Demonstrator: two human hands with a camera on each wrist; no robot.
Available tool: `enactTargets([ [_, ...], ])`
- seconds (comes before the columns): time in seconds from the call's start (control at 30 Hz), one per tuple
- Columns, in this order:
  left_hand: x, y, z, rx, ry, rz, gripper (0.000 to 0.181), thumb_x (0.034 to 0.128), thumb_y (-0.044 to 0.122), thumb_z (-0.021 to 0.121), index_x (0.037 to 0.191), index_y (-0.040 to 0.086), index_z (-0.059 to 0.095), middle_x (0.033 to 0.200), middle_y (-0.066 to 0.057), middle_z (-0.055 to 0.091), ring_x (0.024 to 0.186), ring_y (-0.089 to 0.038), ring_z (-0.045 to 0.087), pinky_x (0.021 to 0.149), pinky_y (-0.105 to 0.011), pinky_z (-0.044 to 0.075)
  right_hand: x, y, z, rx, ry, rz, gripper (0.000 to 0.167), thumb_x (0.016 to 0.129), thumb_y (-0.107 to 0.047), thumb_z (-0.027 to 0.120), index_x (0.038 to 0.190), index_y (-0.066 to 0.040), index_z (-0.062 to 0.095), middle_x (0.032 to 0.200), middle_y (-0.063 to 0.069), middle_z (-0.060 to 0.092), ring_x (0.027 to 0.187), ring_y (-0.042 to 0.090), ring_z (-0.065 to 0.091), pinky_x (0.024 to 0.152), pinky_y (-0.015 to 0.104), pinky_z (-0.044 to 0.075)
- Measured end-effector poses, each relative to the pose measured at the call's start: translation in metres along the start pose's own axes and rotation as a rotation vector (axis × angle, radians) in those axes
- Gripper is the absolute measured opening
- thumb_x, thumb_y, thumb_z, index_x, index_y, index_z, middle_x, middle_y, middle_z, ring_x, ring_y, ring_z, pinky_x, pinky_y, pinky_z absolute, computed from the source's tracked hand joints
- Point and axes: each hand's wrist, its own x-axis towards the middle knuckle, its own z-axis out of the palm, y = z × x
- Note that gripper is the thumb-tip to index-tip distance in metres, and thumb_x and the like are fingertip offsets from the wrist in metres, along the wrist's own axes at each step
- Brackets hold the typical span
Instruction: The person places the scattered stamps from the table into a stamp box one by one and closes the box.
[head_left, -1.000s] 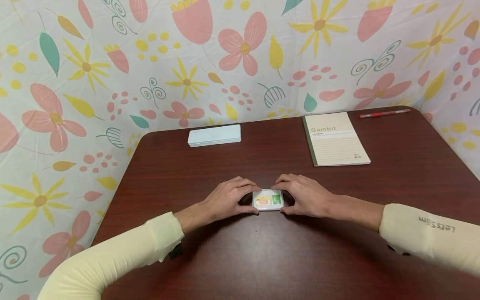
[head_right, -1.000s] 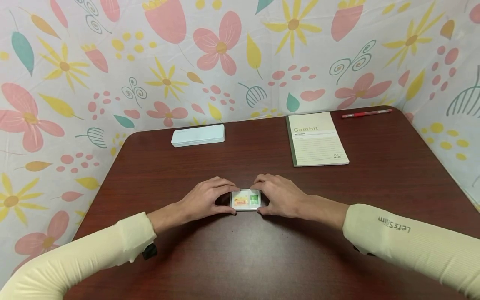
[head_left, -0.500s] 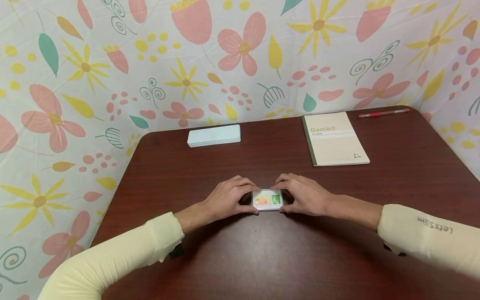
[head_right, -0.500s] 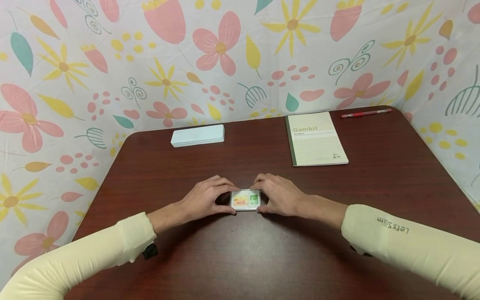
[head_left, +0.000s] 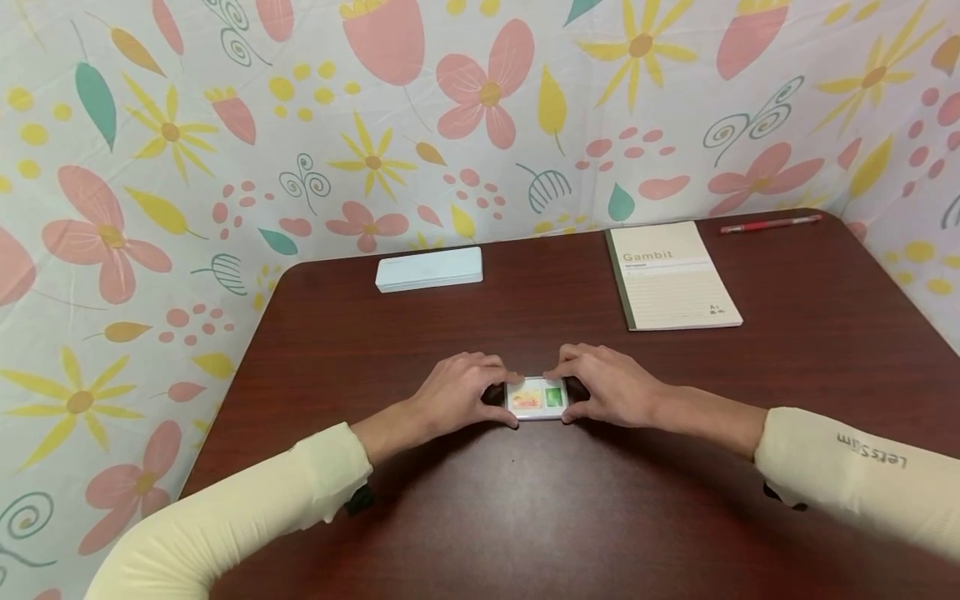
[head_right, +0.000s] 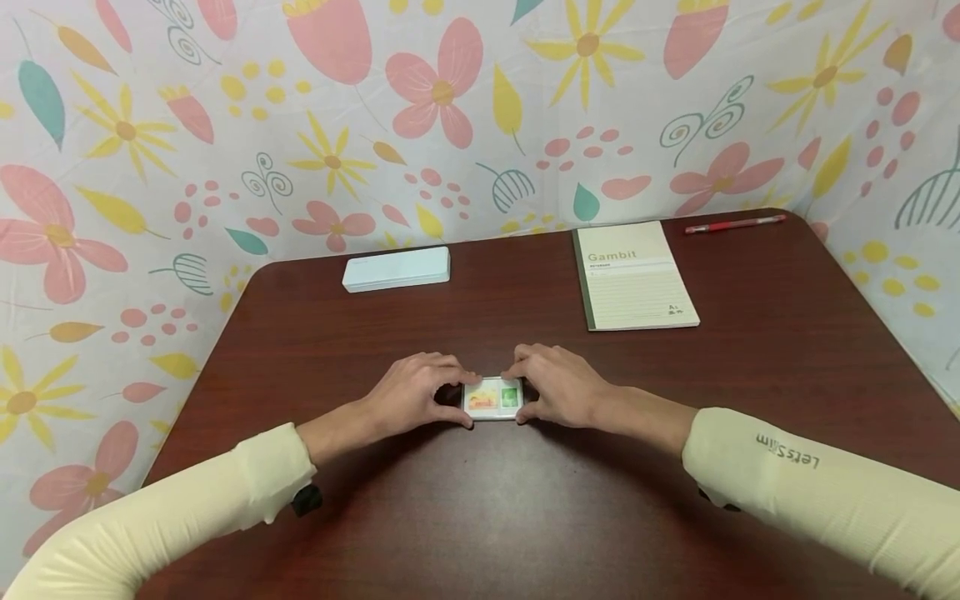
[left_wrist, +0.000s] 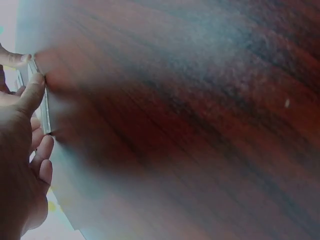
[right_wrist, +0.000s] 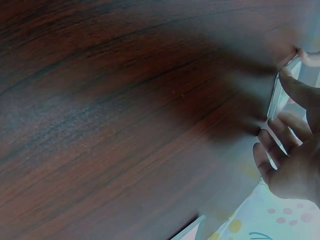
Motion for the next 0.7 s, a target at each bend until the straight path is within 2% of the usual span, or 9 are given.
enactTargets([
  [0.13, -0.0011, 0.0011, 0.0008, 0.001, -0.002, -0.01, 0.055, 0.0811, 0.056, 0.089, 0.123, 0.021, 0.08, 0.108, 0.007, 0.074, 0.081, -0.007, 0.06, 0.075, -0.031, 0.052, 0.0009, 0.0004, 0.0001, 0.0, -0.004, 0.011, 0.052, 0.078, -0.023, 0.098, 0.121, -0.002, 0.079, 0.1, -0.002, 0.061, 0.077, 0.012, 0.054, 0.068, 0.027, 0.047],
  [0.3, -0.0038, 0.0004, 0.0025, 0.015, 0.012, -0.006, 0.056, 0.0816, 0.057, 0.087, 0.124, 0.021, 0.079, 0.109, 0.007, 0.074, 0.084, -0.008, 0.062, 0.076, -0.031, 0.053, 0.0019, 0.0011, 0.0013, 0.004, -0.001, 0.01, 0.052, 0.077, -0.023, 0.098, 0.121, -0.002, 0.079, 0.099, -0.002, 0.061, 0.076, 0.011, 0.053, 0.067, 0.027, 0.046],
  [0.5, -0.0059, 0.0013, 0.0022, 0.042, 0.029, 0.027, 0.056, 0.0827, 0.055, 0.088, 0.124, 0.019, 0.078, 0.109, 0.005, 0.073, 0.084, -0.01, 0.062, 0.076, -0.03, 0.053, 0.0019, 0.003, 0.003, 0.035, -0.009, 0.018, 0.053, 0.078, -0.022, 0.098, 0.123, -0.002, 0.078, 0.099, -0.002, 0.06, 0.081, 0.013, 0.054, 0.069, 0.027, 0.047],
  [0.7, -0.0059, 0.0034, -0.0001, 0.116, -0.004, 0.07, 0.058, 0.0895, 0.056, 0.082, 0.131, 0.017, 0.073, 0.118, 0.004, 0.069, 0.095, -0.012, 0.06, 0.082, -0.029, 0.053, 0.0031, 0.0037, 0.001, 0.051, -0.018, 0.027, 0.054, 0.076, -0.02, 0.099, 0.123, -0.003, 0.077, 0.098, -0.004, 0.06, 0.086, 0.014, 0.055, 0.075, 0.03, 0.05],
])
